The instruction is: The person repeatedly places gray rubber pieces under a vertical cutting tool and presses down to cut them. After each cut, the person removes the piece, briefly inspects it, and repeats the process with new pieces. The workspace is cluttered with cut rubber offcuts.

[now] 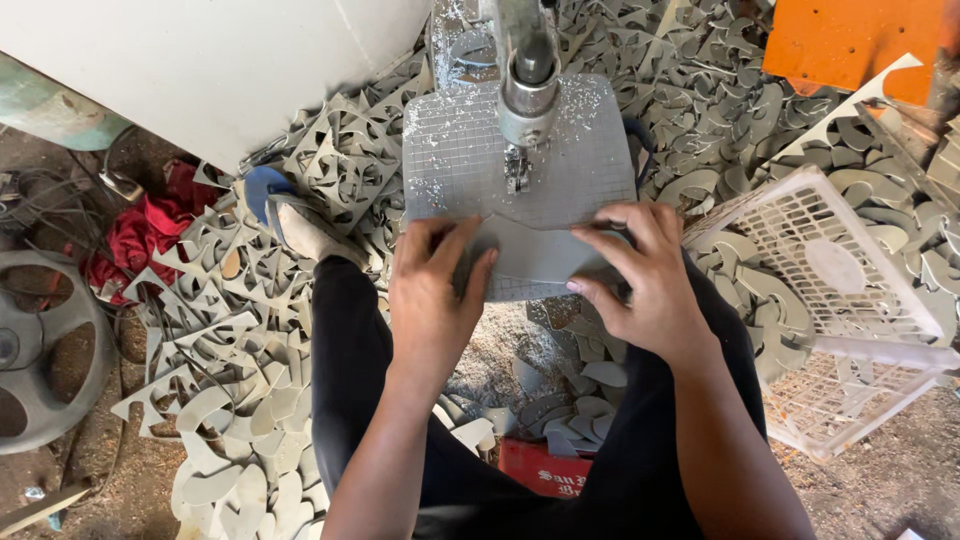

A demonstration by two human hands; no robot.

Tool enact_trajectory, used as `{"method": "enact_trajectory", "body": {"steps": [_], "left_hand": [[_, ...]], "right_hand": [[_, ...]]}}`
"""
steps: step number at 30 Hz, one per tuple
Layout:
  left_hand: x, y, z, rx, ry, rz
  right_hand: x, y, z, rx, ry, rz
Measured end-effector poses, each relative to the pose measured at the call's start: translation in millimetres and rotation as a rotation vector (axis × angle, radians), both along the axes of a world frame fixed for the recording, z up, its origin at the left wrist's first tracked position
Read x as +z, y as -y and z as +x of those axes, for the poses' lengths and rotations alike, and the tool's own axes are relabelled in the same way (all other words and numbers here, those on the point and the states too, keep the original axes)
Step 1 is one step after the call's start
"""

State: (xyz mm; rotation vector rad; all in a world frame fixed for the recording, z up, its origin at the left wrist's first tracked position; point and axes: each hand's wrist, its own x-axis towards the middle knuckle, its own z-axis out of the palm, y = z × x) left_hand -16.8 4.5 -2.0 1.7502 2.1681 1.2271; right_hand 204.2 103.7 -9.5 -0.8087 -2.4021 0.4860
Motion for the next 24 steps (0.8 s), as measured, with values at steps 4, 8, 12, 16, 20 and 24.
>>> {"method": "enact_trajectory", "body": {"steps": [4,8,12,16,20,24], "left_hand": [[1.0,-1.7,0.0,-0.074,-0.042,0.021],[1.6,-4.1,5.9,-0.070,-0.097,0.008],[-0.8,-8.5,9.5,-0.048,-0.120,-0.045],[-5.2,-13.1,9.4,-0.041,-0.109,-0.040],[-8.0,-18.3,9.5,-0.037,-0.125,-0.020],[-8.3,-22.0,10.3,-0.041,-0.114,-0.001]], "right_hand": [[-4.0,-2.7,2.3,-0.020,-0.029,0.021],[-9.2,-5.0,5.8,-0.048,-0.025,0.032],[-15.3,-6.4,5.8,-0.057,-0.028,0.049],[-19.3,-8.7,4.2,-0.072,-0.046,0.065],[-21.6,-8.8,3.8,-0.102,-0.050,0.059],[-23.3,-10.9,4.0,-0.111,-0.061,0.069]]}}
